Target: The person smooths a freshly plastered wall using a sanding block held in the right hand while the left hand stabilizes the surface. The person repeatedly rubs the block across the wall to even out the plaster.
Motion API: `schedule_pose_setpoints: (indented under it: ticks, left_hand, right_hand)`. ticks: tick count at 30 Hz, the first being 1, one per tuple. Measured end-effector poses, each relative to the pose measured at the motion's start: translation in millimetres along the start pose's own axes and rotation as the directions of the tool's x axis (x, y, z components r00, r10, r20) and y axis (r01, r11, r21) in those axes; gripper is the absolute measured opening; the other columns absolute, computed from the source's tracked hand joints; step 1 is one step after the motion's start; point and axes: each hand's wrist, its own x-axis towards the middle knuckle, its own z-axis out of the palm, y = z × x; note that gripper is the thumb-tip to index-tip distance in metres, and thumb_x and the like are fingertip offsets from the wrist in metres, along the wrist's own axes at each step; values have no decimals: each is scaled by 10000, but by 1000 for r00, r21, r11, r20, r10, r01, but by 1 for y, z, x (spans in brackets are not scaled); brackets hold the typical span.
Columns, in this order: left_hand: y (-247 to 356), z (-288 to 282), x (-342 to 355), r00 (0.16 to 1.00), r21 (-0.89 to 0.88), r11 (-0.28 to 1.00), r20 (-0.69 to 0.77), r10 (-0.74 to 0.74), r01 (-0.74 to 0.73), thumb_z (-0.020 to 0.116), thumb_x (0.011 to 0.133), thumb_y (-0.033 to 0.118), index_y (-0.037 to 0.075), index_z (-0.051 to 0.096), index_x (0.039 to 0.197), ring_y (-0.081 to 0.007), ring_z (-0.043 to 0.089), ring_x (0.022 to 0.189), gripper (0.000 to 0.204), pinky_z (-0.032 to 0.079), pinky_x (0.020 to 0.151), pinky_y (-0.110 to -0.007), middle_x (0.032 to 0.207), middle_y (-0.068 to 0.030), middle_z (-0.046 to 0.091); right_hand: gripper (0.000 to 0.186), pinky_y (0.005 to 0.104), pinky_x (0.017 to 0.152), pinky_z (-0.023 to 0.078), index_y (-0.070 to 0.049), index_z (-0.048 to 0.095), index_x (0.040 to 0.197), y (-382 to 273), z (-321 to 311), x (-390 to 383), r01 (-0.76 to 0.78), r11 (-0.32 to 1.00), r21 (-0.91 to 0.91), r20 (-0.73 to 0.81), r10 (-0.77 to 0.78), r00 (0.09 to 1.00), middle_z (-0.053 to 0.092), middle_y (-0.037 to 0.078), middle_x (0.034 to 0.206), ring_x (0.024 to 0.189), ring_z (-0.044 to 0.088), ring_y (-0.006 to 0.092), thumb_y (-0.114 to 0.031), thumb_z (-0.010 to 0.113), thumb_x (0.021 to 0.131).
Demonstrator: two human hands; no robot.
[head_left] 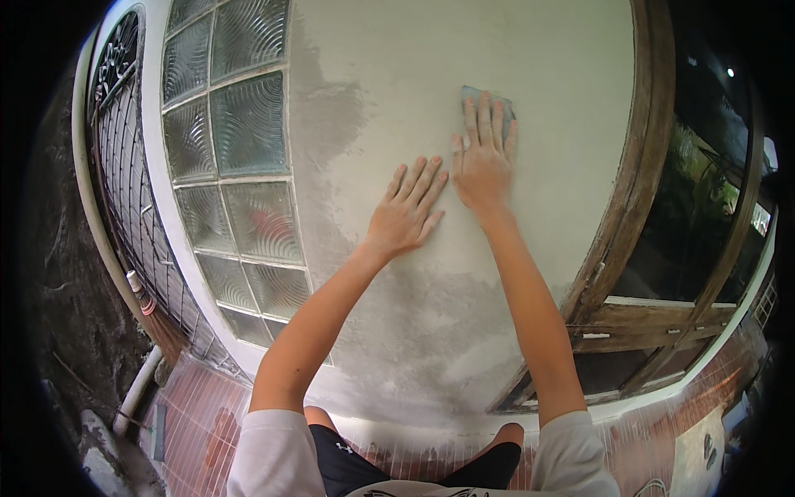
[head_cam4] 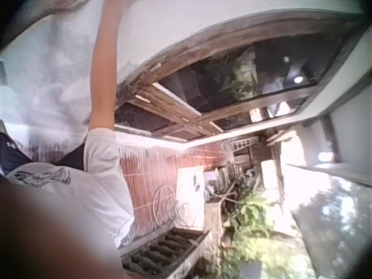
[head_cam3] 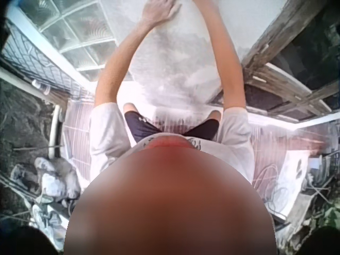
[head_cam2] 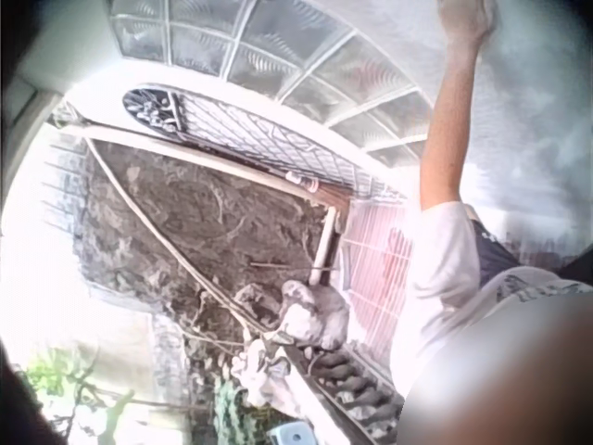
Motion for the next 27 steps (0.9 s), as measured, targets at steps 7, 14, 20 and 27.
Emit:
schedule_pose_setpoints:
  ticks: [7,14,20,27]
  left_hand:
    - [26,44,-92,993,49,993,-48,-103,106,445,1002,415,62,368,1539,-300,152,1543,648,84,1251,-489,1648,-110,254]
    - [33,65,-125,983,51,985,-94,-160,165,443,992,416,129,430,1523,-271,195,1535,603,97,1254,-483,1635,-44,308]
    - [30,65,-127,984,94,985,-113,-136,147,439,990,393,142,475,1497,-272,234,1524,567,112,1255,-481,1611,-35,357]
    - [28,63,-126,985,88,991,-148,-91,104,439,988,359,71,424,1513,-314,216,1528,599,106,1245,-511,1611,-88,353]
  right_hand:
    - [553,494,1216,218,-168,407,1536,-3,3,-13,175,982,-77,71,-170,983,315,56,1629,1488,311,253,-340,483,1016]
    - [558,510,1220,191,-193,401,1541,-20,13,6,280,959,-38,166,-270,948,329,27,1625,1483,323,226,-352,484,1014]
    - [573,556,1215,158,-212,367,1558,-14,13,7,13,975,-220,-81,-32,996,322,17,1628,1490,302,216,-368,470,1016]
    - [568,642,1184,105,-195,356,1563,-12,20,-12,-4,985,-174,-11,2,1000,307,39,1636,1505,273,272,-355,444,1025]
